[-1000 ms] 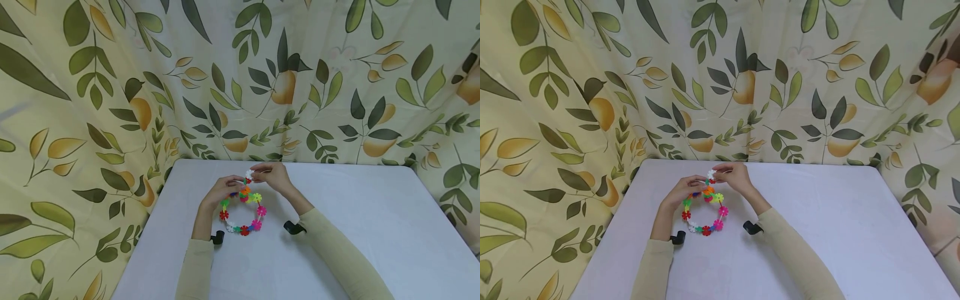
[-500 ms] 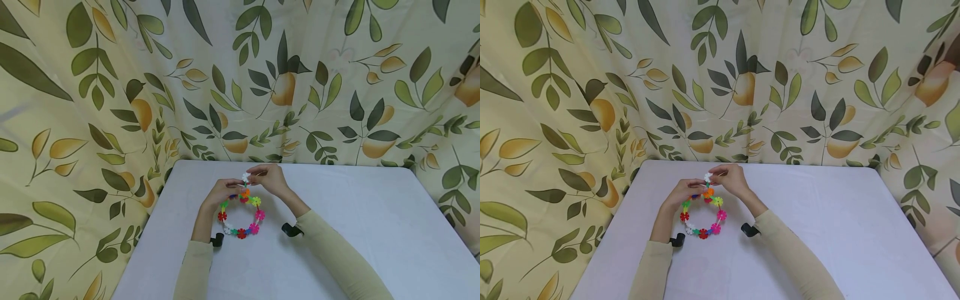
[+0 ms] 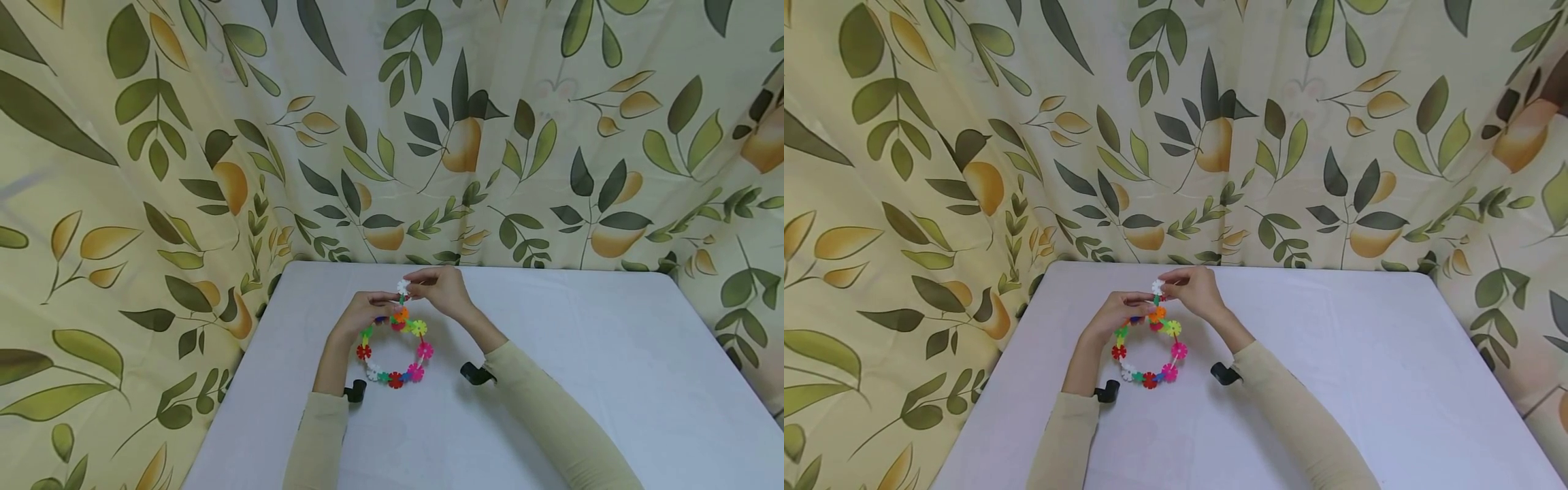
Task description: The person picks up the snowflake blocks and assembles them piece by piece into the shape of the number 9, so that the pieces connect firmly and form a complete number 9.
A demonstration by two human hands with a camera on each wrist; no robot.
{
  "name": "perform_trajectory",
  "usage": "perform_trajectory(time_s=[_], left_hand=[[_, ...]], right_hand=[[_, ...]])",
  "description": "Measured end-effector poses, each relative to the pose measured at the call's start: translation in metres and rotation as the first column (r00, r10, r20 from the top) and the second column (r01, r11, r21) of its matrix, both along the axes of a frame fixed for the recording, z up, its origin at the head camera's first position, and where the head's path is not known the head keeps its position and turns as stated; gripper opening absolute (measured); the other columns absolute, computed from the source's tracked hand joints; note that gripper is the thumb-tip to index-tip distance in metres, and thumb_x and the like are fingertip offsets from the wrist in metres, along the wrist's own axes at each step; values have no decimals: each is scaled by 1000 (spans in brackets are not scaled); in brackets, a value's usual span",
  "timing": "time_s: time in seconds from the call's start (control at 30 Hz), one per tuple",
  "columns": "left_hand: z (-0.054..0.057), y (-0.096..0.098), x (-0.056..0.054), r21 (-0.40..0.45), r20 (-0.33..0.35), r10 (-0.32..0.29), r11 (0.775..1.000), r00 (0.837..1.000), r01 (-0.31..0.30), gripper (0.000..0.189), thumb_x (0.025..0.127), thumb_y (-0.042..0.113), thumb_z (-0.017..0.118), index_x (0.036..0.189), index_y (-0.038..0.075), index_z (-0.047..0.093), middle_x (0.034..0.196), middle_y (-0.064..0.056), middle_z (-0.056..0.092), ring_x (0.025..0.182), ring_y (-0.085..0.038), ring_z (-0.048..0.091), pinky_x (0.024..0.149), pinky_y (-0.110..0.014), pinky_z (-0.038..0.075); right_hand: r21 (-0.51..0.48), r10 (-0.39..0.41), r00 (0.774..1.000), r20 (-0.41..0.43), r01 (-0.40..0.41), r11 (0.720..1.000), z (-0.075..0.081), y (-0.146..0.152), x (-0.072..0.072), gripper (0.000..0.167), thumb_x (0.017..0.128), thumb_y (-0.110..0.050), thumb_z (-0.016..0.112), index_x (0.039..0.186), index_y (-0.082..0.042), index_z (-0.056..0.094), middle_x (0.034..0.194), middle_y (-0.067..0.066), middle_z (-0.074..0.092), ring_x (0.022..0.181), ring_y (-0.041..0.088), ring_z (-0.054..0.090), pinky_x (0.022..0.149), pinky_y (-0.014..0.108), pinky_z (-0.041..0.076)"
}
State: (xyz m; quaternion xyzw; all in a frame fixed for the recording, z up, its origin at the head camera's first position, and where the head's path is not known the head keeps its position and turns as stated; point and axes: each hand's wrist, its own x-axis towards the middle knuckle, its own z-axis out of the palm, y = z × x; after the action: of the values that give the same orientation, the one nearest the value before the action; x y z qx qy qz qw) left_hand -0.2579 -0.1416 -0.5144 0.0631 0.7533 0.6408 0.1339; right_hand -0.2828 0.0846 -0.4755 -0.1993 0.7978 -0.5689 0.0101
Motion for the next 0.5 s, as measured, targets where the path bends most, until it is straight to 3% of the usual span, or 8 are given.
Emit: perform_trajectory(time_s=[0.13, 0.37, 0.5], left_hand=[[1, -1, 1, 2, 6, -4, 1000, 1000, 4, 35, 92, 28, 82, 121, 9, 77, 100, -4, 79, 79, -28, 67, 77, -43, 51], [2, -1, 1, 0, -2, 4, 1000, 1000, -4, 33, 92, 27, 82, 120, 9, 78, 100, -5, 79, 76, -22, 68, 76, -43, 52], [2, 1, 1, 4, -13, 16, 1000, 1000, -16, 32, 93, 25, 82, 119, 7, 78, 99, -5, 79, 74, -20, 66, 78, -47, 52]], right_hand=[[5, 0, 1000, 5, 0, 1000, 1, -1, 1, 15, 91, -10, 81, 106, -8, 82, 89, 6, 79, 74, 21, 77, 76, 44, 63], [34, 28, 1000, 6, -28, 999, 1, -2, 1, 15, 93, -9, 80, 107, -5, 82, 91, 9, 79, 74, 21, 78, 72, 34, 62], [17, 58, 998, 14, -58, 998, 2, -3, 0, 15, 93, -4, 78, 107, -1, 81, 94, 14, 79, 77, 25, 78, 73, 38, 63]])
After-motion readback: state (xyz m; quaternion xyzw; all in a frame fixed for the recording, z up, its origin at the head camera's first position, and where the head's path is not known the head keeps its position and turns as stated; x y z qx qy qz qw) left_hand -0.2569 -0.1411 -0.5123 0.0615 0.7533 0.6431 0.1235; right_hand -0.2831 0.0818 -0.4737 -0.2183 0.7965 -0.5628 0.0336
